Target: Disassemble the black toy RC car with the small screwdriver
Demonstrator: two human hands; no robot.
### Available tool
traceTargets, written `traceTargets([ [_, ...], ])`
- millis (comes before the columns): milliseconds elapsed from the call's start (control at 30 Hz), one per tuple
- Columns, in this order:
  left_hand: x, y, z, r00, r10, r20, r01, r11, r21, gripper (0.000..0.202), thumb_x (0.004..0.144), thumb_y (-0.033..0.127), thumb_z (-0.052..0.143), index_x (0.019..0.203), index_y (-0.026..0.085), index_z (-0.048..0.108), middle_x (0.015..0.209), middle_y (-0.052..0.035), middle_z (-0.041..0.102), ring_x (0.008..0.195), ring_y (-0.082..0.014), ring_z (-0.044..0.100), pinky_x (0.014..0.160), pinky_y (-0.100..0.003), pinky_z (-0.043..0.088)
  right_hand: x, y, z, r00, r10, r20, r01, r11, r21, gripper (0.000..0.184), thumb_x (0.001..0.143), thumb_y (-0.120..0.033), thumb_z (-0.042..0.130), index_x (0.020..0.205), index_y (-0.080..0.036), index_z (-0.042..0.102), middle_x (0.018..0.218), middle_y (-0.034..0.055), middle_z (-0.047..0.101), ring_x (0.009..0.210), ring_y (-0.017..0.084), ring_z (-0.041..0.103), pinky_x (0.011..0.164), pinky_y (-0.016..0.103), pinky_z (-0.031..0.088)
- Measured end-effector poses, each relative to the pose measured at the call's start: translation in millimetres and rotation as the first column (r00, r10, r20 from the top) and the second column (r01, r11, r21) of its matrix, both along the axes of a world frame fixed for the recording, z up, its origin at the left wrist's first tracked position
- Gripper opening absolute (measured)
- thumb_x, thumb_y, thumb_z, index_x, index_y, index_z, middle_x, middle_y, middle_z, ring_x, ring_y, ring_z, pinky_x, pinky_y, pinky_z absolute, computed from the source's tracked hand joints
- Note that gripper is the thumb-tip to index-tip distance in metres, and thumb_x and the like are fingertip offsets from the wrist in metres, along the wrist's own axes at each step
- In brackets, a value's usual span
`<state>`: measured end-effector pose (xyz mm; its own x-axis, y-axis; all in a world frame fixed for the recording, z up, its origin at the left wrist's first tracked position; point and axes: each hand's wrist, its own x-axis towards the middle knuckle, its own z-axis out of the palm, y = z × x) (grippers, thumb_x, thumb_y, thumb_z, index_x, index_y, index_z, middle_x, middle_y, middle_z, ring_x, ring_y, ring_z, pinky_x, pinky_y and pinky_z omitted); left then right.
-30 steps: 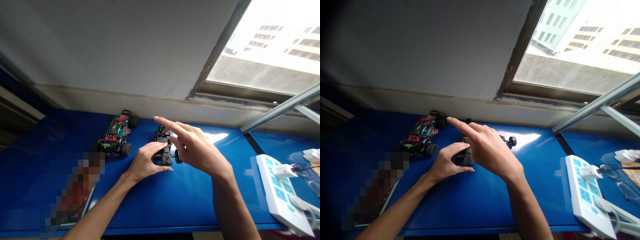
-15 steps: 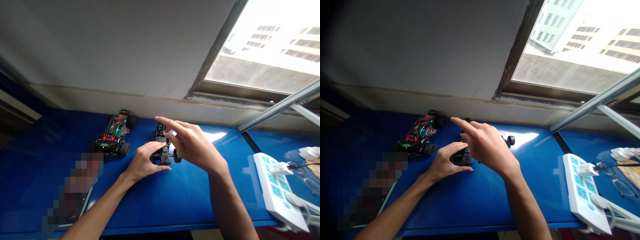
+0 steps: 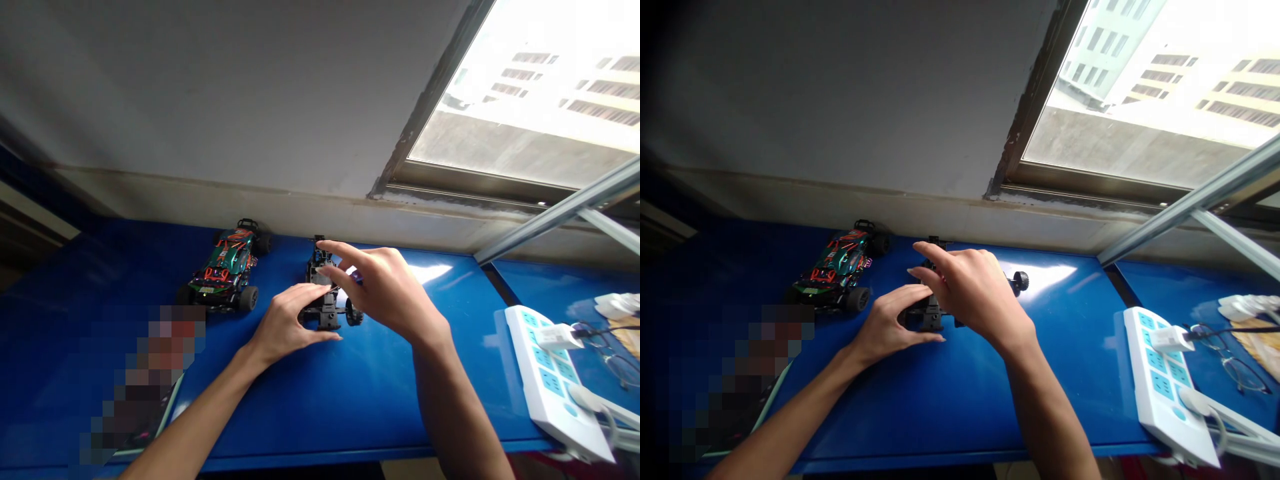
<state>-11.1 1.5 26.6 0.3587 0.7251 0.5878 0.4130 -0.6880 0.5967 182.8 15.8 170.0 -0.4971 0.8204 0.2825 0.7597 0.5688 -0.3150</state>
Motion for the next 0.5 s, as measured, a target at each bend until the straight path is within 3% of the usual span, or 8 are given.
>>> traceTargets([
  [67, 0.0, 0.0, 0.1, 1.000, 0.002, -0.001, -0.002, 1.000, -0.003, 0.076, 0.067, 0.048, 0.099, 0.131, 0.019, 0.070, 0.125, -0.0136, 0.079, 0.117, -0.0335, 0.075, 0.106, -0.050, 0.061, 0.1, 1.8, -1.0, 1.000, -0.005, -0.001, 0.005, 1.000, 0.012, 0.042, 0.107, -0.025, 0.058, 0.149, -0.024, 0.062, 0.082, 0.0034, 0.079, 0.064, 0.016, 0.068, 0.062, 0.027, 0.043],
  [200, 0.0, -0.1, 0.3, 1.000, 0.011, 0.000, -0.011, 1.000, -0.009, 0.077, 0.066, 0.048, 0.099, 0.131, 0.019, 0.070, 0.126, -0.0137, 0.078, 0.118, -0.0336, 0.075, 0.108, -0.050, 0.061, 2.7, 0.8, 0.6, 0.988, 0.144, -0.061, -0.144, 0.990, 0.004, 0.061, 0.106, -0.011, 0.050, 0.162, -0.032, 0.043, 0.111, 0.0055, 0.078, 0.089, 0.017, 0.072, 0.076, 0.027, 0.050],
  [267, 0.0, -0.1, 0.5, 1.000, 0.013, 0.000, -0.013, 1.000, -0.009, 0.077, 0.066, 0.047, 0.099, 0.131, 0.019, 0.070, 0.126, -0.0134, 0.078, 0.118, -0.0336, 0.075, 0.108, -0.050, 0.061, 3.0, -0.9, 1.9, 0.985, 0.159, -0.063, -0.159, 0.987, 0.001, 0.064, 0.105, -0.011, 0.051, 0.164, -0.033, 0.039, 0.115, 0.0058, 0.077, 0.094, 0.018, 0.072, 0.080, 0.028, 0.051],
  [400, -0.2, -0.1, 0.7, 1.000, 0.006, -0.006, -0.006, 1.000, -0.014, 0.075, 0.067, 0.049, 0.098, 0.130, 0.021, 0.071, 0.124, -0.0122, 0.080, 0.117, -0.0340, 0.076, 0.108, -0.050, 0.061, 1.1, -0.4, 1.3, 1.000, 0.024, 0.003, -0.024, 0.999, 0.023, 0.051, 0.106, -0.028, 0.061, 0.156, -0.029, 0.053, 0.089, 0.0024, 0.080, 0.071, 0.017, 0.070, 0.068, 0.027, 0.045],
  [500, -0.4, -0.1, 0.8, 1.000, 0.004, -0.008, -0.004, 1.000, -0.014, 0.077, 0.067, 0.050, 0.098, 0.133, 0.021, 0.070, 0.125, -0.0125, 0.079, 0.118, -0.0342, 0.075, 0.109, -0.051, 0.060, 1.4, 1.1, 0.7, 1.000, 0.016, 0.017, -0.017, 0.999, 0.029, 0.049, 0.108, -0.022, 0.054, 0.156, -0.028, 0.053, 0.079, 0.0007, 0.077, 0.060, 0.014, 0.064, 0.061, 0.026, 0.041],
])
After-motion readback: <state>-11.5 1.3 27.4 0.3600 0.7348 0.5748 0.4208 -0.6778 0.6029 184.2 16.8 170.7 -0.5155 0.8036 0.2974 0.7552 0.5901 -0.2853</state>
